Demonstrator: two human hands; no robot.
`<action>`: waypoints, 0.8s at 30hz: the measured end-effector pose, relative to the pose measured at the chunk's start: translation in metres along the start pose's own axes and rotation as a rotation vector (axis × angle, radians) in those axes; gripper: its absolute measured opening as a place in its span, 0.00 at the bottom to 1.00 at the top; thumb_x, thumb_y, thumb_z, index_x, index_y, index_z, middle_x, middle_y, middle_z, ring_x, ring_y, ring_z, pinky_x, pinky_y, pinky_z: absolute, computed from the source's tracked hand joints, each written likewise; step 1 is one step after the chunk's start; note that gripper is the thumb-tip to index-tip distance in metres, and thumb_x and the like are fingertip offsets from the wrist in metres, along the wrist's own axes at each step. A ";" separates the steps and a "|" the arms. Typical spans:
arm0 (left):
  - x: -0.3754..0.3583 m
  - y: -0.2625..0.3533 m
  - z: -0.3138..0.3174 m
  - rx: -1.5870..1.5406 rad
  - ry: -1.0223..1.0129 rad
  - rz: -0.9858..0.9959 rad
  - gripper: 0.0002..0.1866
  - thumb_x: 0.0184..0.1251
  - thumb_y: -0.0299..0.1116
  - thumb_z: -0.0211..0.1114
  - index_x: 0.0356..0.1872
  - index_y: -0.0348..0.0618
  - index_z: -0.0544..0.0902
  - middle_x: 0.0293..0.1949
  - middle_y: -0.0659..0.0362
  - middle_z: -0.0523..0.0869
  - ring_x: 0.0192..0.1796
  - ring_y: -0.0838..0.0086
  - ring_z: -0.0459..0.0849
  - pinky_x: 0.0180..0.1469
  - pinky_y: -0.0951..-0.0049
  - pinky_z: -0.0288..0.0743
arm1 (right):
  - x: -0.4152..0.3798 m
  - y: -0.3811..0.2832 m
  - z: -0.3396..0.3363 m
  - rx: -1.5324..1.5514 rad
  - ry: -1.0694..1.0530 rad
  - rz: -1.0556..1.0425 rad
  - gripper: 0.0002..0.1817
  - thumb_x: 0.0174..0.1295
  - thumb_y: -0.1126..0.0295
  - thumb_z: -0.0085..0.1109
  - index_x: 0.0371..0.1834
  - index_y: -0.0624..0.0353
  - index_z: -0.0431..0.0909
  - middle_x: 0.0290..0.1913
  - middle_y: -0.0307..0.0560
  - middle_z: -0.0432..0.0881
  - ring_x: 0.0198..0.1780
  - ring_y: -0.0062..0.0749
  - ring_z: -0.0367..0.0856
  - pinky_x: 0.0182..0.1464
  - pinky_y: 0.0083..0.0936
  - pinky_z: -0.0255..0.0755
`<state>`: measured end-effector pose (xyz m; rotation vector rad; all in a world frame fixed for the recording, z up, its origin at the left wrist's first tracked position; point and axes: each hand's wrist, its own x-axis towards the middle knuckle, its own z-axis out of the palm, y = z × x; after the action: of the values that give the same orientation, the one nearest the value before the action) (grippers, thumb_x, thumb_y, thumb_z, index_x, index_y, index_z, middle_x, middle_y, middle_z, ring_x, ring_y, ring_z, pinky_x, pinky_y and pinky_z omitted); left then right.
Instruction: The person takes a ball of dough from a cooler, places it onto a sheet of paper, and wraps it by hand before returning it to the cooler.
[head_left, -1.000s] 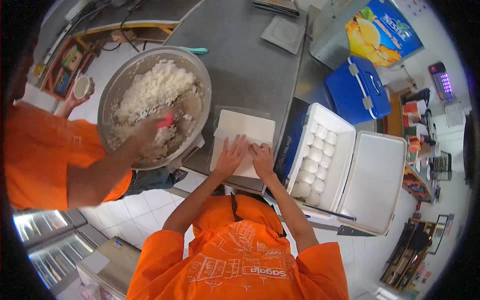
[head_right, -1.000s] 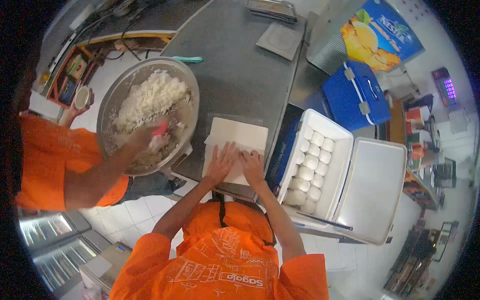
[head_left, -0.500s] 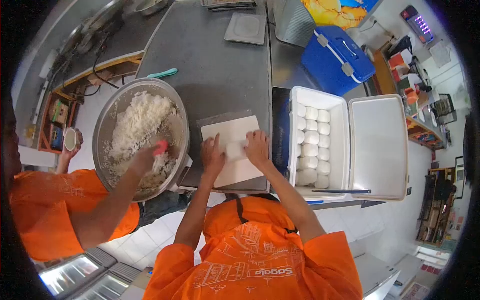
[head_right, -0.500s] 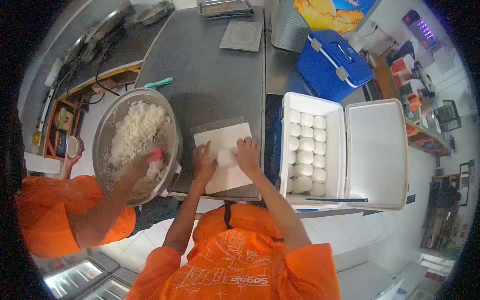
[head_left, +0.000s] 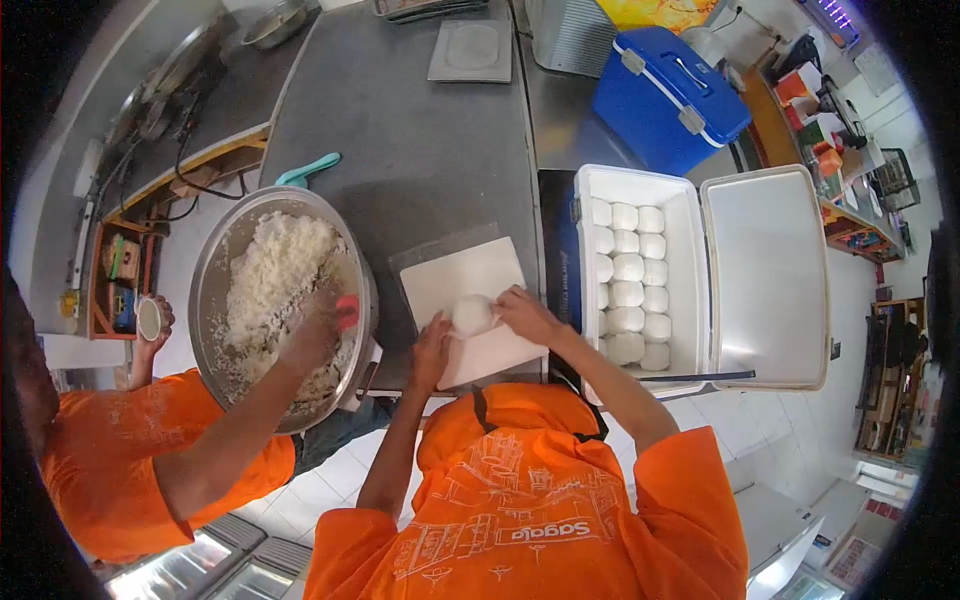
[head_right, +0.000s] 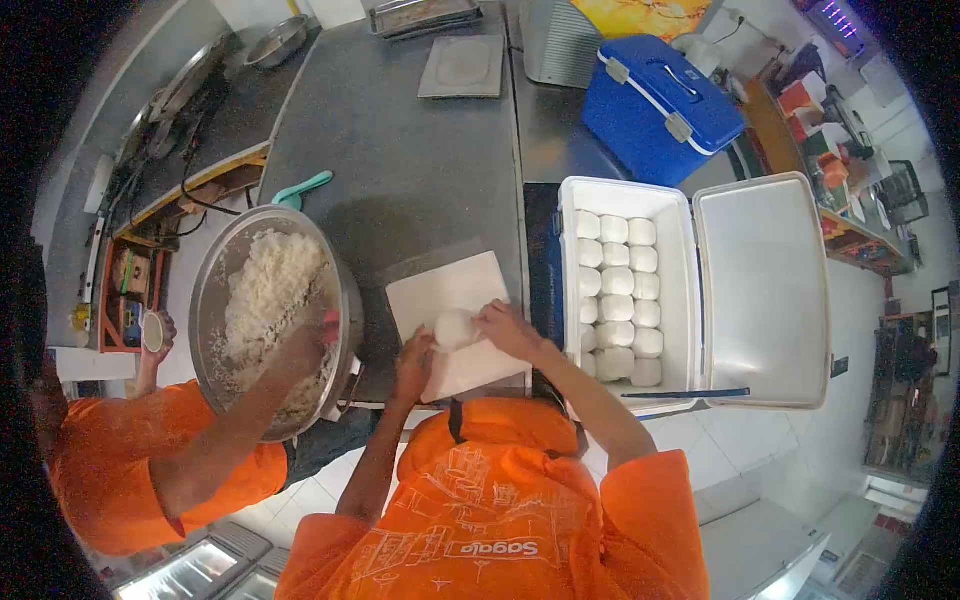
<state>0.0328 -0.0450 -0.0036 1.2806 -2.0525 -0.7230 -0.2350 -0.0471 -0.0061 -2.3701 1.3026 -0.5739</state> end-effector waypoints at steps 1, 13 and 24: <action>0.009 -0.001 -0.005 -0.112 -0.128 -0.227 0.29 0.67 0.30 0.65 0.68 0.37 0.69 0.47 0.45 0.87 0.52 0.53 0.86 0.54 0.56 0.79 | 0.007 0.011 -0.005 0.106 -0.070 -0.007 0.09 0.61 0.73 0.56 0.43 0.59 0.82 0.42 0.48 0.79 0.51 0.48 0.75 0.58 0.41 0.69; 0.051 0.032 0.002 0.371 0.027 0.019 0.17 0.61 0.19 0.62 0.52 0.38 0.77 0.45 0.46 0.85 0.50 0.49 0.85 0.51 0.62 0.77 | 0.032 -0.024 0.008 -0.199 0.220 0.217 0.14 0.63 0.69 0.58 0.52 0.55 0.77 0.42 0.49 0.83 0.51 0.43 0.80 0.55 0.40 0.74; 0.028 0.071 -0.005 -0.753 -0.007 -0.359 0.19 0.72 0.18 0.53 0.61 0.38 0.78 0.50 0.55 0.85 0.51 0.73 0.83 0.54 0.74 0.76 | 0.005 -0.055 -0.016 0.750 0.222 0.495 0.15 0.65 0.76 0.59 0.55 0.61 0.76 0.49 0.43 0.80 0.52 0.31 0.79 0.58 0.30 0.74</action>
<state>-0.0142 -0.0437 0.0562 1.1740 -1.3262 -1.4824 -0.2025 -0.0256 0.0363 -1.3557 1.3754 -0.9679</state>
